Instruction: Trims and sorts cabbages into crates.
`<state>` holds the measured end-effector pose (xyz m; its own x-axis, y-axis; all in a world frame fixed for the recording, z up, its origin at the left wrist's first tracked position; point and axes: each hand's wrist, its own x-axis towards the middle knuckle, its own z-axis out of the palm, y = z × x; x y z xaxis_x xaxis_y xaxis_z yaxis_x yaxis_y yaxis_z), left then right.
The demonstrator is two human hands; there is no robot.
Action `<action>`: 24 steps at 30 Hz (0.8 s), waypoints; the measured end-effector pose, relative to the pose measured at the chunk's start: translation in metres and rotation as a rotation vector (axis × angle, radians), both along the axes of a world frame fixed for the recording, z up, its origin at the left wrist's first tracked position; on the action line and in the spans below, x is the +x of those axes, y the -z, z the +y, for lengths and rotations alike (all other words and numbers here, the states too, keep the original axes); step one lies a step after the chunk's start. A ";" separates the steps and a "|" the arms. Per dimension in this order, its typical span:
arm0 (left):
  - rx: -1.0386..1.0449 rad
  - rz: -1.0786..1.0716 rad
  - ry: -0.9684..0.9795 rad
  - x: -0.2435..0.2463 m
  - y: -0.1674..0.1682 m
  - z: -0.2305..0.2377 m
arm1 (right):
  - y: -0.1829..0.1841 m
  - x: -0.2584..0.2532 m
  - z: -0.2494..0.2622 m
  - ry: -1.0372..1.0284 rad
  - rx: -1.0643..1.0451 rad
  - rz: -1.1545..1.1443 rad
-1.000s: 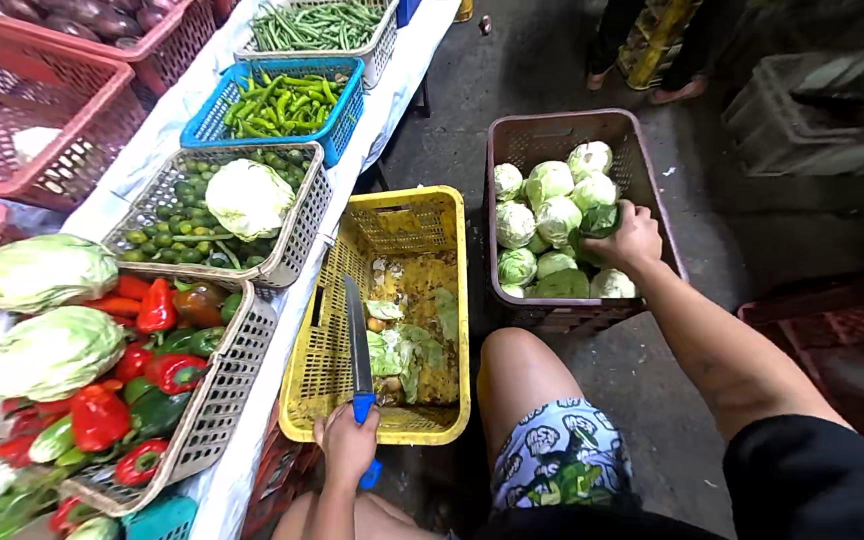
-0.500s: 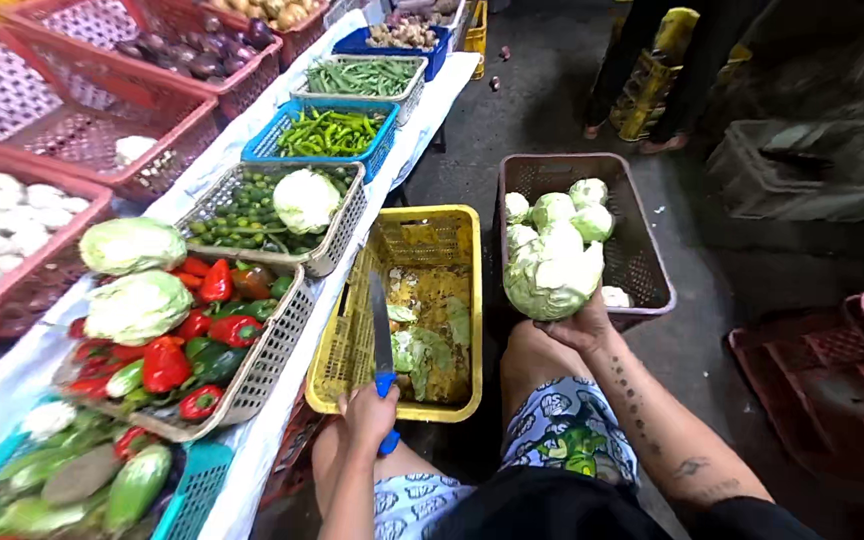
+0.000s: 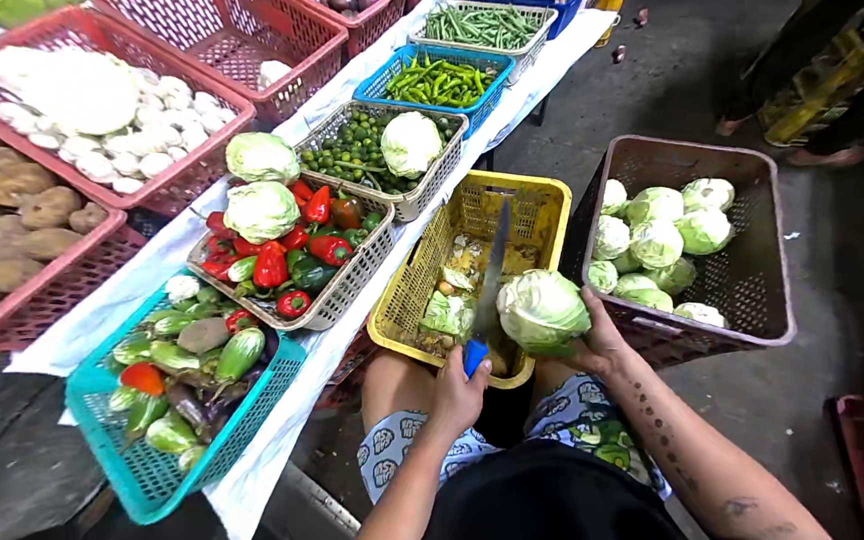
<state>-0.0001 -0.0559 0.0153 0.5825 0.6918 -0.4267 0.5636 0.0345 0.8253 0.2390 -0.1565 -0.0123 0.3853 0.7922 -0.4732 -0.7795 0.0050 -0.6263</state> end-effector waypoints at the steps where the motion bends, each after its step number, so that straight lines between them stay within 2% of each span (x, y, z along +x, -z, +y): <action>1: 0.041 0.017 -0.020 -0.003 0.000 -0.003 | 0.000 -0.009 0.000 0.001 0.009 -0.077; 5: 0.317 0.136 -0.017 -0.010 -0.024 -0.008 | 0.001 -0.022 0.000 -0.003 0.078 -0.548; 9: 0.668 0.193 0.001 -0.002 -0.039 -0.013 | -0.003 -0.023 0.006 -0.019 0.074 -0.722; 11: 0.670 0.226 0.026 0.004 -0.031 -0.016 | -0.005 -0.024 0.009 -0.001 0.083 -0.753; 13: 0.538 0.295 0.087 0.006 -0.026 -0.014 | -0.005 -0.024 0.010 0.008 0.076 -0.780; 15: 0.445 0.332 0.136 0.005 -0.038 -0.006 | -0.001 -0.024 0.013 0.013 0.065 -0.799; 17: 0.537 0.231 0.085 0.001 -0.058 -0.007 | 0.005 -0.022 0.012 0.020 0.057 -0.797; 19: 0.755 -0.017 -0.077 -0.003 -0.085 -0.010 | 0.009 -0.021 0.012 0.027 0.068 -0.778; 21: 0.877 -0.291 -0.214 -0.004 -0.109 -0.009 | 0.012 -0.022 0.012 0.036 0.071 -0.746; 23: 0.919 -0.447 -0.280 0.001 -0.110 -0.002 | 0.010 -0.023 0.013 0.047 0.084 -0.734; 24: 0.910 -0.413 -0.275 0.004 -0.095 -0.001 | 0.008 -0.023 0.014 0.056 0.083 -0.737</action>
<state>0.0038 -0.0565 0.1106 0.3382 0.7837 0.5209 0.2976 -0.6142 0.7309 0.2159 -0.1421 -0.0202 0.6204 0.7842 -0.0159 -0.1543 0.1022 -0.9827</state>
